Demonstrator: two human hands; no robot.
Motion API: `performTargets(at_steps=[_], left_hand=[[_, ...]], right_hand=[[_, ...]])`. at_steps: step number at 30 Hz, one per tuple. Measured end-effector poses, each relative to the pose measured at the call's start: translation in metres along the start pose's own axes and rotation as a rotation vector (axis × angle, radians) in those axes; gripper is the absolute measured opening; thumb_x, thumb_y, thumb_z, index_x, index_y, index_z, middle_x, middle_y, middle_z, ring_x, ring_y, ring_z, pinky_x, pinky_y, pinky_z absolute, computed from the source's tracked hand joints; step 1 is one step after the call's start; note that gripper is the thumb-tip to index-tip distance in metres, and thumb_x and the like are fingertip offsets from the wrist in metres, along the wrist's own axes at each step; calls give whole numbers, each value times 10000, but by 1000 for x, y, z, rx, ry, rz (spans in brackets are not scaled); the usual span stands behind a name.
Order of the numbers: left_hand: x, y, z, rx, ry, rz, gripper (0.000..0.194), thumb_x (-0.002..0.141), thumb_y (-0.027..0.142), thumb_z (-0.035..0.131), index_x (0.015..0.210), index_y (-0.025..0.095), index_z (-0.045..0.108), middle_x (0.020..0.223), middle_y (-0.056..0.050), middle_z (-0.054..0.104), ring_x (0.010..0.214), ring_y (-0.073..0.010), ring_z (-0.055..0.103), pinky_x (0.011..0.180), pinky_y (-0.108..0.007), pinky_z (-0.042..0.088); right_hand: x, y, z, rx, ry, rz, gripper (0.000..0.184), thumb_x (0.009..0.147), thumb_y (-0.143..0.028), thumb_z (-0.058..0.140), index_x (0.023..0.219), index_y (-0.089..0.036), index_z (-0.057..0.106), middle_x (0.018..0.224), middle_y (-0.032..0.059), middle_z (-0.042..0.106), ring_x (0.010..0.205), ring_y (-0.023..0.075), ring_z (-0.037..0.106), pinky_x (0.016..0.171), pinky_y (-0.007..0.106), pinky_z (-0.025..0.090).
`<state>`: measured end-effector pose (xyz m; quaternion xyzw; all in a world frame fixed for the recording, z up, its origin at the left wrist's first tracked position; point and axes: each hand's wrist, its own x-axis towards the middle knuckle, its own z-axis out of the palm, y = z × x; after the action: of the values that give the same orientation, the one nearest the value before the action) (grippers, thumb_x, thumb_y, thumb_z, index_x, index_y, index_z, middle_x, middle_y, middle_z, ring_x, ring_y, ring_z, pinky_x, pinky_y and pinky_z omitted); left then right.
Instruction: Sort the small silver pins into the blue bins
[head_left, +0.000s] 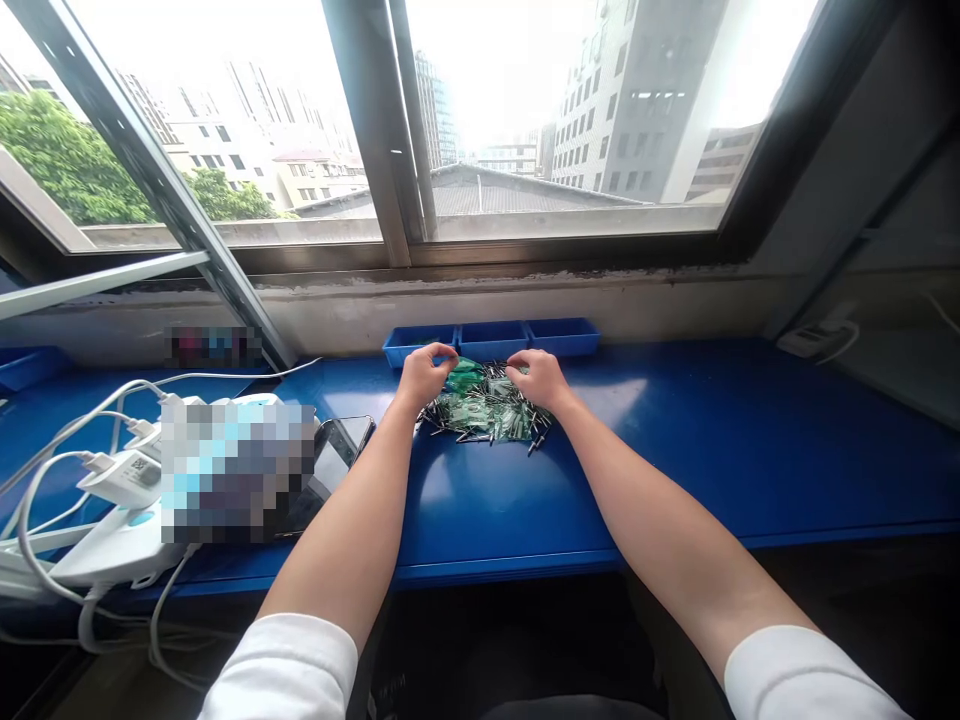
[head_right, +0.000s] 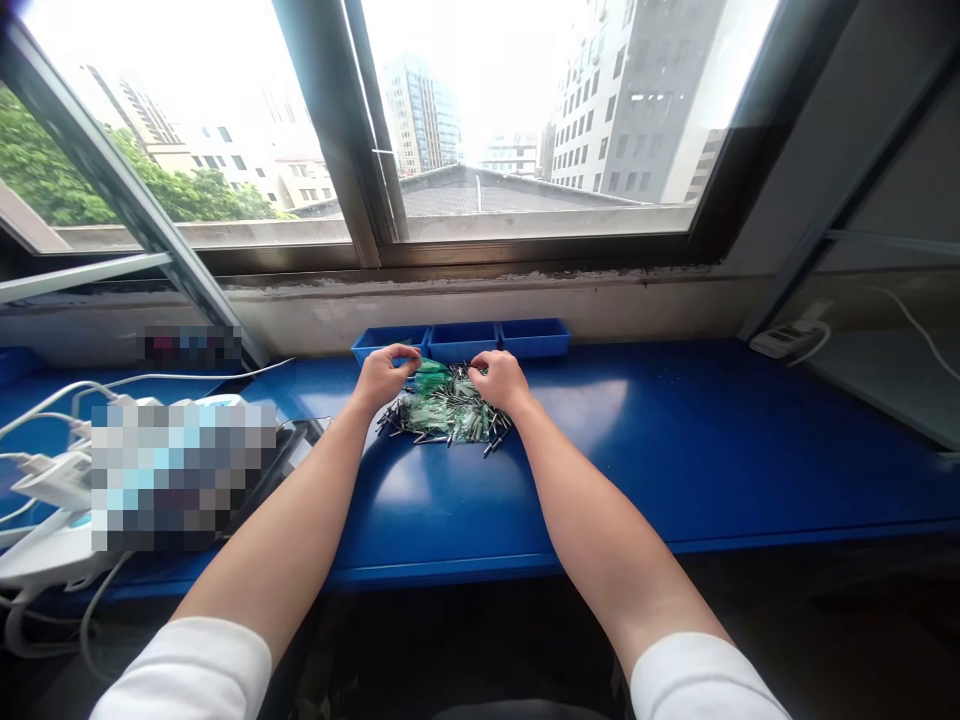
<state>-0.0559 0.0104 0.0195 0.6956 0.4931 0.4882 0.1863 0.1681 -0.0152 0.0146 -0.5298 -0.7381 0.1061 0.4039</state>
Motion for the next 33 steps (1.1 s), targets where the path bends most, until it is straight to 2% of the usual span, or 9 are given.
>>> performTargets(at_steps=[5, 9, 12, 16, 19, 22, 25, 28, 33], left_hand=[[-4, 23, 8, -306, -51, -41, 221, 706, 339, 663, 836, 167, 616, 693, -7, 627, 604, -129, 554, 590, -258, 429], [-9, 37, 20, -421, -64, -131, 314, 666, 398, 706, 845, 160, 606, 670, -6, 608, 599, -131, 548, 577, -262, 423], [-11, 38, 23, -515, -116, -249, 443, 632, 426, 736, 954, 149, 611, 702, -19, 636, 618, -149, 581, 592, -279, 439], [-13, 36, 22, -568, -201, -231, 485, 524, 338, 810, 940, 136, 662, 796, -56, 690, 714, -190, 633, 694, -328, 483], [-14, 35, 22, -519, -158, -116, 304, 513, 331, 811, 722, 140, 701, 983, -104, 693, 876, -242, 640, 790, -365, 496], [-14, 34, 22, -439, -109, -43, 240, 533, 317, 803, 680, 151, 711, 1120, -107, 653, 999, -268, 610, 830, -360, 496], [-13, 32, 23, -452, -113, -81, 359, 585, 318, 778, 891, 145, 704, 929, -84, 687, 856, -220, 641, 777, -344, 506], [-12, 30, 24, -481, -109, -131, 566, 632, 305, 750, 1155, 175, 576, 718, -3, 654, 669, -157, 628, 678, -300, 503], [-9, 27, 25, -452, -57, -114, 312, 669, 283, 705, 944, 157, 627, 695, -3, 638, 592, -126, 591, 623, -273, 494]], right_hand=[[-3, -11, 1, 250, -10, -34, 456, 724, -408, 666, 1109, -165, 625, 977, 71, 692, 872, 180, 619, 787, 303, 489], [-1, -17, 3, 510, -108, 52, 294, 719, -416, 637, 838, -148, 662, 700, 18, 663, 578, 116, 560, 561, 244, 463], [1, -18, 3, 612, -91, 142, 264, 695, -408, 650, 724, -145, 646, 591, 0, 613, 461, 85, 473, 462, 228, 405], [2, -13, 4, 667, -55, 131, 293, 656, -401, 686, 795, -144, 697, 652, 15, 648, 520, 100, 511, 501, 236, 424], [2, -9, 6, 630, -12, 75, 247, 653, -348, 688, 796, -151, 727, 816, 46, 697, 620, 115, 562, 566, 240, 451], [3, -7, 6, 604, -7, 79, 231, 659, -337, 684, 788, -152, 733, 873, 59, 707, 650, 125, 585, 584, 246, 464], [3, -7, 6, 655, -21, 118, 293, 639, -372, 712, 820, -141, 720, 753, 46, 700, 645, 142, 605, 604, 261, 483], [4, -8, 7, 685, -16, 144, 287, 648, -351, 708, 840, -137, 693, 758, 50, 706, 683, 159, 633, 644, 274, 505], [6, -3, 9, 513, 50, 210, 316, 699, -335, 659, 947, -140, 669, 770, 51, 709, 698, 170, 647, 685, 297, 512]])
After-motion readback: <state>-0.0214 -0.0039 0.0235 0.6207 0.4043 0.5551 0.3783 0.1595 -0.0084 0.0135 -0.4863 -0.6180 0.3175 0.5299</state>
